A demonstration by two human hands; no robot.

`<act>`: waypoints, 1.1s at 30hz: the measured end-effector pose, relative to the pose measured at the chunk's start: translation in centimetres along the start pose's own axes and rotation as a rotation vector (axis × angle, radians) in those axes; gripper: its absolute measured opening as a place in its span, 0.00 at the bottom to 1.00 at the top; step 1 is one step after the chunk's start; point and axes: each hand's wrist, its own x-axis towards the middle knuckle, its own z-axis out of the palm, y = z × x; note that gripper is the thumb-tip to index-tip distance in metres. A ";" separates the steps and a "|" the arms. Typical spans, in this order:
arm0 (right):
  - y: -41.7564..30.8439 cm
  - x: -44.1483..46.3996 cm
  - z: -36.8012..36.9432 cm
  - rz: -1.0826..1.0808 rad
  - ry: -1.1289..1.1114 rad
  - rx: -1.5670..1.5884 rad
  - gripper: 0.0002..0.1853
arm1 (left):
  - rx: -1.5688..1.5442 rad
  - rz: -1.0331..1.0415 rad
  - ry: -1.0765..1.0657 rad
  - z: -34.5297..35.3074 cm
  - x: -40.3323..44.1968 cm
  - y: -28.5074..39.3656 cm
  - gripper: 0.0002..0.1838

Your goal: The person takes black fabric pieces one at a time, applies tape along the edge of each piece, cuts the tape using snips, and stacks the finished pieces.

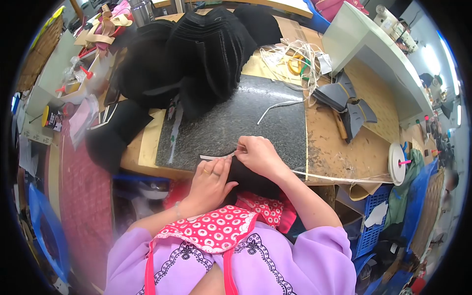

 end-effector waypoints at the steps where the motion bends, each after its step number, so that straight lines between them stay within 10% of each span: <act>1: -0.2 0.2 0.2 0.001 0.012 -0.073 0.08 | 0.007 -0.050 -0.042 -0.1 0.3 0.3 0.33; 23: 2.5 1.5 -2.0 -0.049 0.122 -0.201 0.09 | 0.024 -0.057 0.039 1.5 2.7 1.3 0.36; 29: 3.4 0.2 -3.1 -0.323 0.639 -0.239 0.06 | 0.055 -0.043 0.032 1.0 3.5 1.1 0.33; 33: 0.5 -3.8 -3.4 -0.048 0.423 -0.015 0.09 | 0.045 -0.036 0.041 1.0 3.6 1.2 0.32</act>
